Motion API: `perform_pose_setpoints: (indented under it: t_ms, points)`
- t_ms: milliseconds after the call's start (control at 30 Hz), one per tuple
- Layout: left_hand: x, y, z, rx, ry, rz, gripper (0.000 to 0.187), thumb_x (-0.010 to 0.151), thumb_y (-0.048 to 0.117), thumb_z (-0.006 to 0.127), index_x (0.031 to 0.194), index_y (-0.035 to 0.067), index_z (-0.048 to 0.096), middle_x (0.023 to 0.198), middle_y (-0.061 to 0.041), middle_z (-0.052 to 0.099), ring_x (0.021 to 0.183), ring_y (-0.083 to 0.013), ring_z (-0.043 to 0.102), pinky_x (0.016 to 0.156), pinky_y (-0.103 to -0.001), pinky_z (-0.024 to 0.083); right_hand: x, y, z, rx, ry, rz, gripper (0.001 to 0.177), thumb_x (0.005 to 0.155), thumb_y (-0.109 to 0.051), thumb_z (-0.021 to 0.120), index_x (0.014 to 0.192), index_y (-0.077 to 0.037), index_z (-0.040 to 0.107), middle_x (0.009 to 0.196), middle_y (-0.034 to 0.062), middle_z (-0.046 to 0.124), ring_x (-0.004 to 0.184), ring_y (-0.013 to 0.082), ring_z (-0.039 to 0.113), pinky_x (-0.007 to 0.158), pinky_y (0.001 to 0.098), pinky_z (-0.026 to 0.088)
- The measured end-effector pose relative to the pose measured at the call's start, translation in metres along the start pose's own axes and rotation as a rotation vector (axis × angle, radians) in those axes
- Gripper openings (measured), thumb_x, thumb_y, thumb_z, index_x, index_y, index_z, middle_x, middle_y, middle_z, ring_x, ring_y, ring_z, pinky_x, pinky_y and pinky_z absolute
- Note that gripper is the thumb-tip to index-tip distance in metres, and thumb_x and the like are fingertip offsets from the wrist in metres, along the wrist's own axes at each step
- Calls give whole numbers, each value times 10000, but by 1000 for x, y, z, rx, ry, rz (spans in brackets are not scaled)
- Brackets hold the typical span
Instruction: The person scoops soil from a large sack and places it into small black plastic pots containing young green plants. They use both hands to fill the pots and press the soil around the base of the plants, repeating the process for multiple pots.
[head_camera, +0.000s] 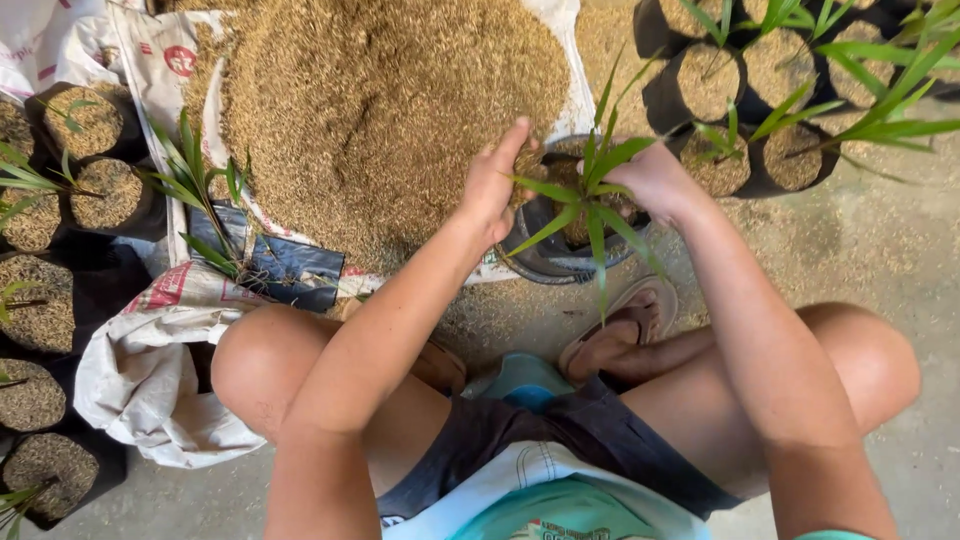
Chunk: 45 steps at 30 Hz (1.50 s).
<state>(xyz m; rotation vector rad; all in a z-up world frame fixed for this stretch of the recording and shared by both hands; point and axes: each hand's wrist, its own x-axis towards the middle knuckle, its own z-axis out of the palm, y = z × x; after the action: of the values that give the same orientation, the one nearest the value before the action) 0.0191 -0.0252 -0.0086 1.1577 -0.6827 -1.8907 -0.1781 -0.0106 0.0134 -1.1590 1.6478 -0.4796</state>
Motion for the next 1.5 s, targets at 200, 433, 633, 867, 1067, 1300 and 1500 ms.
perform_pose_setpoints:
  t_ms: [200,433,633,867,1067,1300,1500]
  points:
    - [-12,30,42,14,145,-256,777,737,559,550,1322,48,535,1655,-169,330,1304,-302,544,1060,-418,482,-9,-5,-3,-87,-66,-53,265,978,-231,714,733,-144,664,567,-19,533,474,118,443,518,271,389]
    - [8,9,56,8,184,-178,562,735,597,586,980,91,607,1648,-217,323,1528,-374,249,1202,-628,174,20,45,-6,-486,-109,-413,285,1026,-337,582,967,-138,778,806,25,697,729,169,582,740,355,443]
    - [7,6,64,136,169,-233,1134,634,648,505,1597,136,192,1648,-163,274,1520,-314,254,1214,-555,242,56,103,-4,-713,-18,-920,308,1034,-261,537,886,-69,728,951,97,695,866,302,659,792,471,536]
    - [32,-48,36,207,45,69,841,958,575,563,1438,-89,375,1354,-282,524,1290,-365,481,1128,-540,351,42,84,6,-506,158,-714,232,984,-114,550,1109,27,685,865,187,676,697,354,676,724,483,550]
    - [46,-89,36,-67,103,119,453,973,454,680,1127,34,610,993,-117,706,845,-188,677,794,-342,586,45,76,8,-292,112,-327,387,871,64,560,1240,31,674,732,192,661,474,260,623,572,337,537]
    - [38,-78,55,-84,120,121,403,1003,446,606,1053,46,620,928,-132,693,807,-197,674,767,-327,591,37,59,13,-234,175,-252,278,1066,-144,487,1075,55,680,667,157,620,589,315,652,693,411,539]
    - [49,-91,49,-98,177,60,444,956,454,682,1101,40,612,913,-74,682,828,-155,664,792,-334,581,48,65,11,-168,140,-217,329,1090,-213,456,1083,49,654,716,165,665,703,321,696,747,475,535]
